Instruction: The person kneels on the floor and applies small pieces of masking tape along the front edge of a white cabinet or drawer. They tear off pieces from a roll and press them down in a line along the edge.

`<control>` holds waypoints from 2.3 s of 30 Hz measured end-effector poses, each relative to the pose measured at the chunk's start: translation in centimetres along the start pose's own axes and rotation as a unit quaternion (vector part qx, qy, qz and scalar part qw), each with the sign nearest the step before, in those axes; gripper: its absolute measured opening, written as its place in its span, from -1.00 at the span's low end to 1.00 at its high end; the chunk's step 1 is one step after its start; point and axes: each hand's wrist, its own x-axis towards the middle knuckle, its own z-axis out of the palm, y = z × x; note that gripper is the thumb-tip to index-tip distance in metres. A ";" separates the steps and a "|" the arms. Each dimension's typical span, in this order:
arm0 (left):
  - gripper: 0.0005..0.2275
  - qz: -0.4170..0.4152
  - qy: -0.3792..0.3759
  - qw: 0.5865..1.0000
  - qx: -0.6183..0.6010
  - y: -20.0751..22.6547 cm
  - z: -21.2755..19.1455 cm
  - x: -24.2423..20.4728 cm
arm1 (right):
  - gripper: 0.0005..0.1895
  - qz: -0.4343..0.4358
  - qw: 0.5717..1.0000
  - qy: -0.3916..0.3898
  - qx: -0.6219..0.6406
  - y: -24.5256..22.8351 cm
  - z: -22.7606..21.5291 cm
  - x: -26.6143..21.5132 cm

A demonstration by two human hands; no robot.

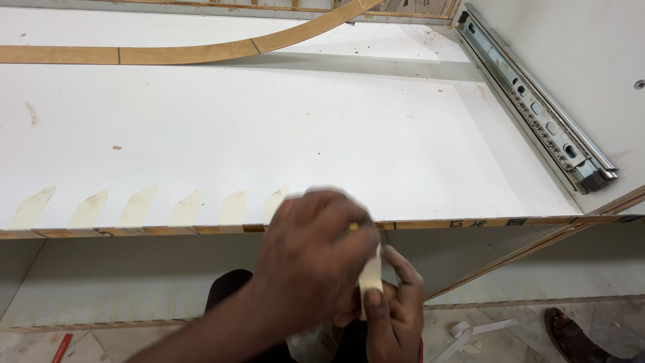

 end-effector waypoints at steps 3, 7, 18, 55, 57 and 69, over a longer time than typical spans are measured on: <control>-0.92 -0.036 -0.081 0.996 -0.008 -1.1 0.1 2.1 | -0.45 0.010 0.999 -0.028 0.045 0.1 1.0 1.6; -0.90 -0.070 -0.121 0.990 -0.007 -1.4 -0.4 3.4 | -0.54 -0.017 0.992 -0.075 0.096 0.3 1.6 3.0; -0.88 -0.145 -0.186 0.972 -0.021 -1.8 -0.9 5.6 | -0.67 -0.036 0.988 -0.093 0.118 -0.2 1.7 3.4; -0.62 -0.090 -0.212 0.969 0.093 -4.3 1.6 7.4 | -0.78 -0.089 0.978 -0.108 0.153 6.2 1.1 7.0; -0.61 -0.030 -0.200 0.976 0.087 -4.0 1.4 6.2 | -0.80 -0.107 0.983 -0.098 0.113 7.8 0.5 7.3; -0.75 0.064 -0.088 0.979 0.171 -2.8 2.4 1.3 | -0.76 -0.203 0.978 -0.043 -0.022 12.6 -0.8 11.1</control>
